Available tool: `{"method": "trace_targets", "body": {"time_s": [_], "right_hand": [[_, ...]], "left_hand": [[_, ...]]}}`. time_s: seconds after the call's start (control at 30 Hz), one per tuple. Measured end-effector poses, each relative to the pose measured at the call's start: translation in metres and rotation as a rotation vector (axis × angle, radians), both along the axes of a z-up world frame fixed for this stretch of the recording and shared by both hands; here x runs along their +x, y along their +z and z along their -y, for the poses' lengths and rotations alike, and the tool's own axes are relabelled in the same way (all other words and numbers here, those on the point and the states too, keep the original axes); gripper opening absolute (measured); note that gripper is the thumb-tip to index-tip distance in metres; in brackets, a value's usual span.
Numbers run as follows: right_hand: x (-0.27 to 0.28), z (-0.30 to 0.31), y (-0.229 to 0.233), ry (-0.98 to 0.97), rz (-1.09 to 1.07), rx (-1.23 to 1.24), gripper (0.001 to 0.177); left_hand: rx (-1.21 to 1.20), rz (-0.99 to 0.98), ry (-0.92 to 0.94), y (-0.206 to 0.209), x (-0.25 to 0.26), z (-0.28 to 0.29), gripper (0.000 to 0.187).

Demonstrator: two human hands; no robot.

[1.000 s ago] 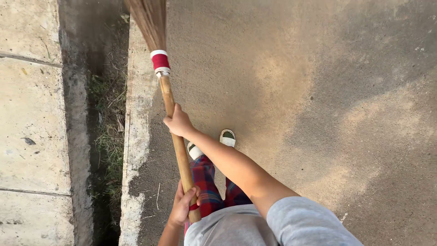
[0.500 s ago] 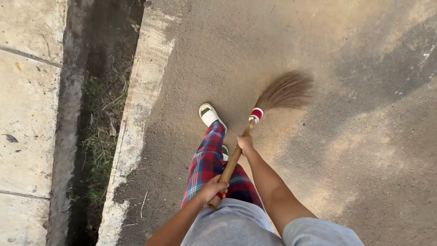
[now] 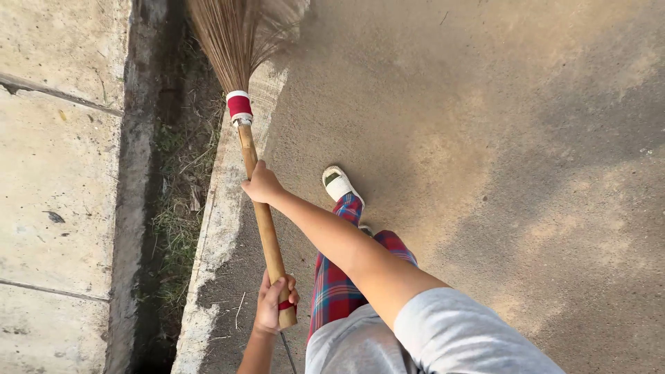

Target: Sweeping an outdoor concrete area and an adjacent gutter with a broom.

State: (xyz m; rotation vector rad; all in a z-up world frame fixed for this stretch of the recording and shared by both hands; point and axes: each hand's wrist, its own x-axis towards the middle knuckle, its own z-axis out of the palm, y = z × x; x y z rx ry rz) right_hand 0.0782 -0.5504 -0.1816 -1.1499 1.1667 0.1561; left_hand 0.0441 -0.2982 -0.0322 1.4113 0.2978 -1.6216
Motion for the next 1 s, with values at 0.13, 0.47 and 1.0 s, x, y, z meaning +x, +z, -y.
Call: {"method": "trace_targets", "body": {"time_s": [0.13, 0.47, 1.0], "right_hand": [[-0.009, 0.01, 0.062, -0.02, 0.084, -0.046, 0.055], [-0.244, -0.004, 0.074, -0.68, -0.025, -0.064, 0.044], [-0.18, 0.04, -0.06, -0.359, -0.074, 0.135, 0.053]], "left_hand": [[-0.025, 0.018, -0.005, 0.044, -0.02, 0.014, 0.042], [0.106, -0.156, -0.436, 0.058, -0.105, 0.029, 0.071], [0.064, -0.023, -0.219, -0.013, -0.134, 0.074, 0.051]]}}
